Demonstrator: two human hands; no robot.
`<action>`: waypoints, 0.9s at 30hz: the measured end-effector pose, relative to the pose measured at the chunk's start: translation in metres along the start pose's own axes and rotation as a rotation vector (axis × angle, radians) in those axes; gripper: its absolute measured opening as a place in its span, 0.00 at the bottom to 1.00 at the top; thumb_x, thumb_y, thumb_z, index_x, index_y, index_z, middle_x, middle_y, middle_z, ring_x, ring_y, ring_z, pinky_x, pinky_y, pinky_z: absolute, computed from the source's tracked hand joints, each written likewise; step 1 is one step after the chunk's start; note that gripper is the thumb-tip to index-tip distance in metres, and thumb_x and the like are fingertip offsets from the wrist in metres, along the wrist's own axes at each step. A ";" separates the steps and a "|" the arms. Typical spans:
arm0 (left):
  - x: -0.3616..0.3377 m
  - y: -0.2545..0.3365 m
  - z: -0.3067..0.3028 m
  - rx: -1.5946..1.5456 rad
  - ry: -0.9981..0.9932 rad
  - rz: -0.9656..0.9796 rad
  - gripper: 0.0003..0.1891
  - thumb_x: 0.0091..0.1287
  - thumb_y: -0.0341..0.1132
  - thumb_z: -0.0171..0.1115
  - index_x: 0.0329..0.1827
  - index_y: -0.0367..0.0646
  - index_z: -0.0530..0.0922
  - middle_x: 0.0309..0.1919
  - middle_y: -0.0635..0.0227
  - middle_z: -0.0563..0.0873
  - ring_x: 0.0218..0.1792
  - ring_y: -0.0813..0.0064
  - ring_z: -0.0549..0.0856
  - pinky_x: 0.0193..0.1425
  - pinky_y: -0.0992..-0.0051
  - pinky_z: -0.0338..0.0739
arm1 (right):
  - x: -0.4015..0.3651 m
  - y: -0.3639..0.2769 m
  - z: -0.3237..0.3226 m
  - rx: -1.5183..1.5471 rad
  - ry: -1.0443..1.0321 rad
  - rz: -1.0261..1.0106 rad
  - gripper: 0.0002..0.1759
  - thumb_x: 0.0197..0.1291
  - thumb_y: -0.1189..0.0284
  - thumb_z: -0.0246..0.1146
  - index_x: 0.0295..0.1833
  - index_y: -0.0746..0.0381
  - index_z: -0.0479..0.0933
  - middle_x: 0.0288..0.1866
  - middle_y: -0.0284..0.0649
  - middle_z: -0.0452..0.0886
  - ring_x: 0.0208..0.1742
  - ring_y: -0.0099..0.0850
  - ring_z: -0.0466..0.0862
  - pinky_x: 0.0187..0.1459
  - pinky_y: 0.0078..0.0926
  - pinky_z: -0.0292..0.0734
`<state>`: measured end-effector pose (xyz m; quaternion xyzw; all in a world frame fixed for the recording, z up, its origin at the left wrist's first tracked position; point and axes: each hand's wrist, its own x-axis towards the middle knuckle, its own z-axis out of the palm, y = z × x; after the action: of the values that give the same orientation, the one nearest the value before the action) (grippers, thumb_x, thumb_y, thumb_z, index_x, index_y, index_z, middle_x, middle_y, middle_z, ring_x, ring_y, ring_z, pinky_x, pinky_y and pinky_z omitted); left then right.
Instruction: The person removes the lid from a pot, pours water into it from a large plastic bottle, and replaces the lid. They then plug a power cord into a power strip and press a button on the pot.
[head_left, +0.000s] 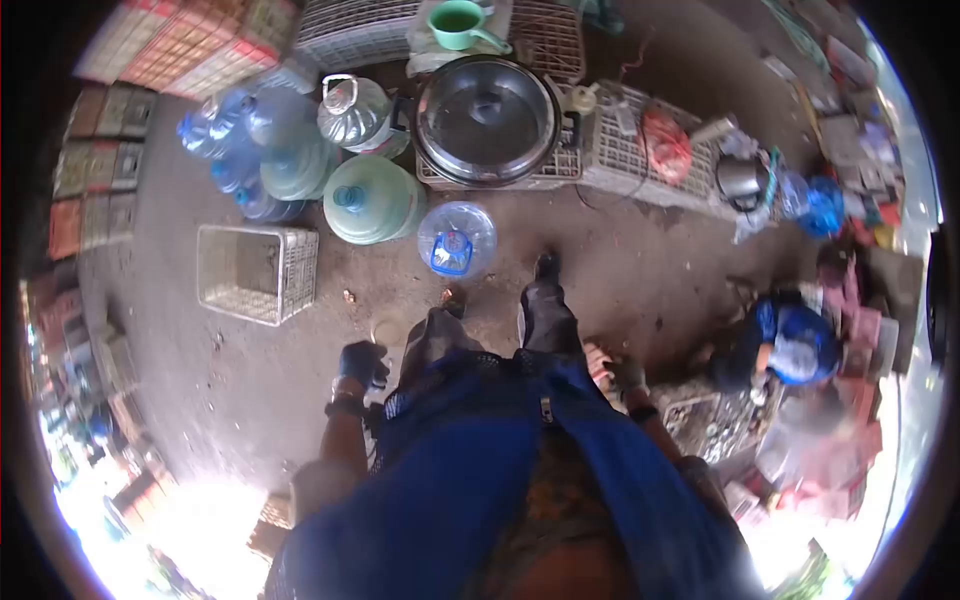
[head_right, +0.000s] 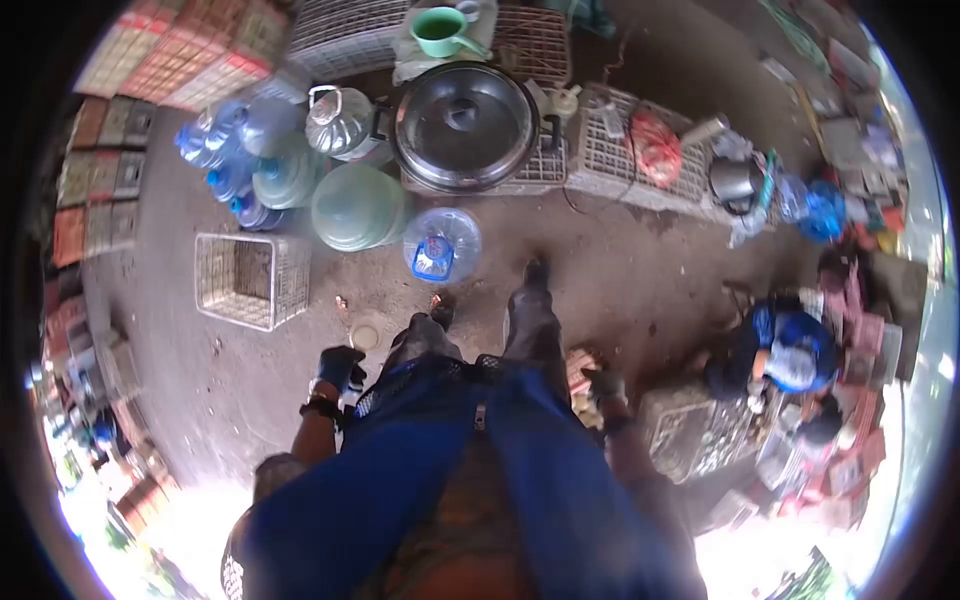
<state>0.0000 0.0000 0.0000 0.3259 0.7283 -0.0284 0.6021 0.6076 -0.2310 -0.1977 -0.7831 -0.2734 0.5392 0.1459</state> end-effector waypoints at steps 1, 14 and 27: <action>-0.029 -0.011 0.011 -0.247 0.080 -0.140 0.10 0.67 0.34 0.61 0.37 0.34 0.82 0.21 0.52 0.86 0.16 0.64 0.84 0.18 0.67 0.79 | 0.001 0.000 -0.003 -0.013 -0.032 -0.002 0.33 0.56 0.62 0.71 0.67 0.60 0.74 0.61 0.46 0.81 0.63 0.34 0.79 0.64 0.35 0.73; -0.082 -0.076 0.194 0.714 0.130 0.229 0.08 0.61 0.41 0.61 0.34 0.52 0.87 0.34 0.60 0.89 0.38 0.58 0.88 0.43 0.62 0.81 | 0.264 -0.345 -0.055 0.012 -0.055 -0.611 0.37 0.50 0.66 0.76 0.65 0.66 0.72 0.57 0.55 0.82 0.52 0.46 0.85 0.53 0.37 0.80; -0.097 -0.020 0.205 -0.860 0.260 -0.471 0.11 0.67 0.34 0.60 0.33 0.35 0.82 0.20 0.59 0.86 0.16 0.71 0.84 0.19 0.71 0.78 | 0.192 -0.617 0.043 -0.925 0.031 -0.756 0.49 0.49 0.57 0.75 0.76 0.53 0.60 0.68 0.53 0.72 0.64 0.49 0.78 0.67 0.40 0.72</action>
<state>0.1720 -0.1474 0.0241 -0.1236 0.7968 0.1798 0.5635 0.4524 0.3774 -0.0380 -0.6213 -0.7376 0.2633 -0.0244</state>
